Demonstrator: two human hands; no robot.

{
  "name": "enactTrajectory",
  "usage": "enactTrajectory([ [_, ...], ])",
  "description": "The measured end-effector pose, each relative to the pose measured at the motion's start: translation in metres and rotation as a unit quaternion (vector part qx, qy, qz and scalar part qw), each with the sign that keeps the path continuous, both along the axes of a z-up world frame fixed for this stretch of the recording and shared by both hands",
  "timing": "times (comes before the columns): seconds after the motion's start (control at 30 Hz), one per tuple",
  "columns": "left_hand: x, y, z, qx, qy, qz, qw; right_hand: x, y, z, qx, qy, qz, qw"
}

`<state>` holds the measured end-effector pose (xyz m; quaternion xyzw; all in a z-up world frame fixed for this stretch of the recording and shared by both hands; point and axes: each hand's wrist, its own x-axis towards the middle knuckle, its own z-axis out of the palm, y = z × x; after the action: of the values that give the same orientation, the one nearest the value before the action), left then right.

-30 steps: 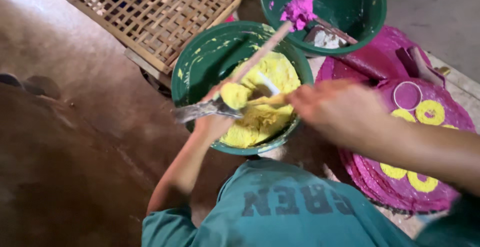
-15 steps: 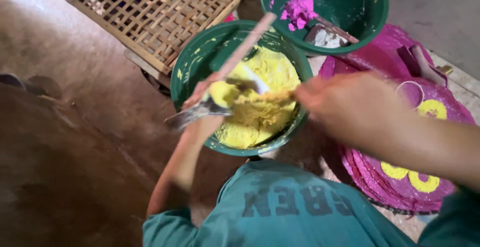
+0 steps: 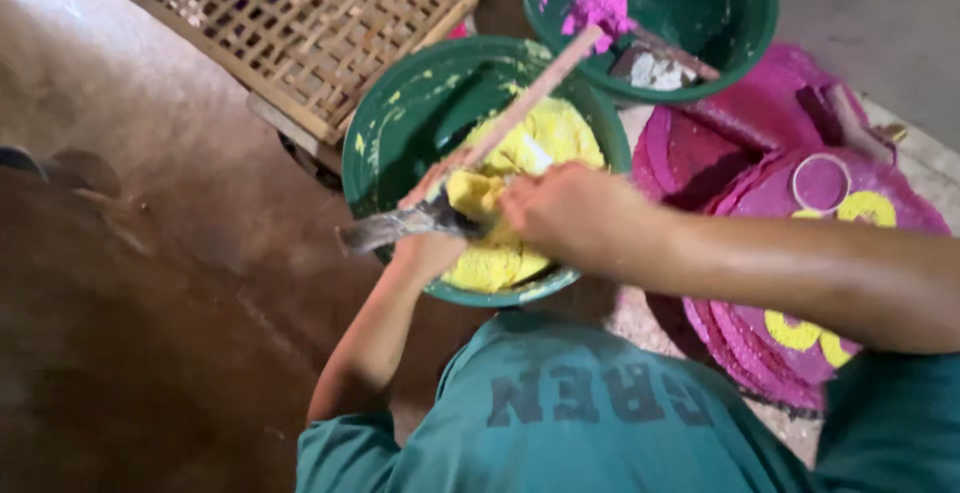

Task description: The person scoops yellow and pink dough from green buckets using a wooden tool and presses it into a circular mold to form ring shapes on a pink tray. The finished rings are arranged on the tray and later transferred to a woven basket.

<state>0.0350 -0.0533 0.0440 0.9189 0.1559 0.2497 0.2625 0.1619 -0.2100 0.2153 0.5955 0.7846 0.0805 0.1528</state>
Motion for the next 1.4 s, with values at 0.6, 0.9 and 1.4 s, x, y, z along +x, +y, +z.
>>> enactTrajectory([
  [0.6,-0.011,0.042,0.027,0.256,-0.044,0.183,0.948,0.027,-0.04,-0.136,0.138,0.609,-0.115,0.773],
  [0.9,0.005,0.039,0.027,0.077,0.081,0.239,0.965,0.019,-0.016,-0.177,0.186,0.578,-0.189,0.772],
  [1.4,0.017,-0.094,-0.009,-0.729,-0.13,-0.311,0.596,0.058,-0.078,-0.122,0.24,0.916,0.019,0.321],
])
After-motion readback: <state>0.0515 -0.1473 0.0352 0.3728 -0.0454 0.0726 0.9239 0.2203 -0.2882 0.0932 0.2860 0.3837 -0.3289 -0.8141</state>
